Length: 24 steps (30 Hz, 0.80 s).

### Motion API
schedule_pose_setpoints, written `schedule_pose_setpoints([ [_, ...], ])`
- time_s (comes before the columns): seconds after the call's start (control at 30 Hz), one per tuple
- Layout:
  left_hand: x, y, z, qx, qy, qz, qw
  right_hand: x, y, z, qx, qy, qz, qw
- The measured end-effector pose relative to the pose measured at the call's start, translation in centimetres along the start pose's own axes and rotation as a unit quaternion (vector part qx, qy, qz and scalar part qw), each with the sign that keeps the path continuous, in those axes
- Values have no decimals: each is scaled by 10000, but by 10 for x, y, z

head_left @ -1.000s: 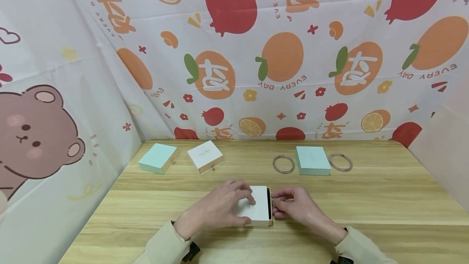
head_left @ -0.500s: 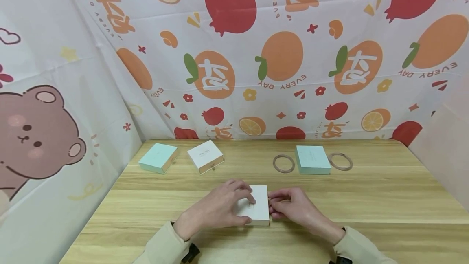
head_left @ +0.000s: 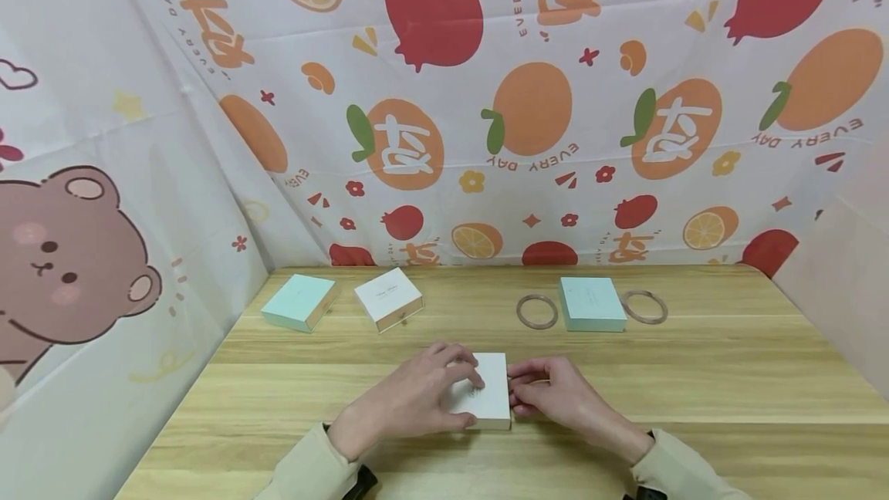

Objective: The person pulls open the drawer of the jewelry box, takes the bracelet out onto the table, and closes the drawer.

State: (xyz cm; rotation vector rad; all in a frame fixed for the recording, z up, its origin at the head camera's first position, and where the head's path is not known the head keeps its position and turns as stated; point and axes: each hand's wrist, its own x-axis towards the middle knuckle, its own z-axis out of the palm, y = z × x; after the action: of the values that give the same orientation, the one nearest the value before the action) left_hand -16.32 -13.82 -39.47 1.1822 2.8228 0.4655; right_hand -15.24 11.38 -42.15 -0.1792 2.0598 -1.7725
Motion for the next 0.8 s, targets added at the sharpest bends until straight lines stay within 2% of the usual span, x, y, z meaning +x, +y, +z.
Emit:
schedule_pose_setpoints([
  [0.4,0,2,0,110,3,58,9999,1,-2,1,24,40,115,9999],
  [0.63,0,2,2,168,75,43,9998,0,-1,0,25,3,78,10000],
  [0.8,2,0,3,122,175,48,9998,-1,0,-3,-24,114,63,9999],
])
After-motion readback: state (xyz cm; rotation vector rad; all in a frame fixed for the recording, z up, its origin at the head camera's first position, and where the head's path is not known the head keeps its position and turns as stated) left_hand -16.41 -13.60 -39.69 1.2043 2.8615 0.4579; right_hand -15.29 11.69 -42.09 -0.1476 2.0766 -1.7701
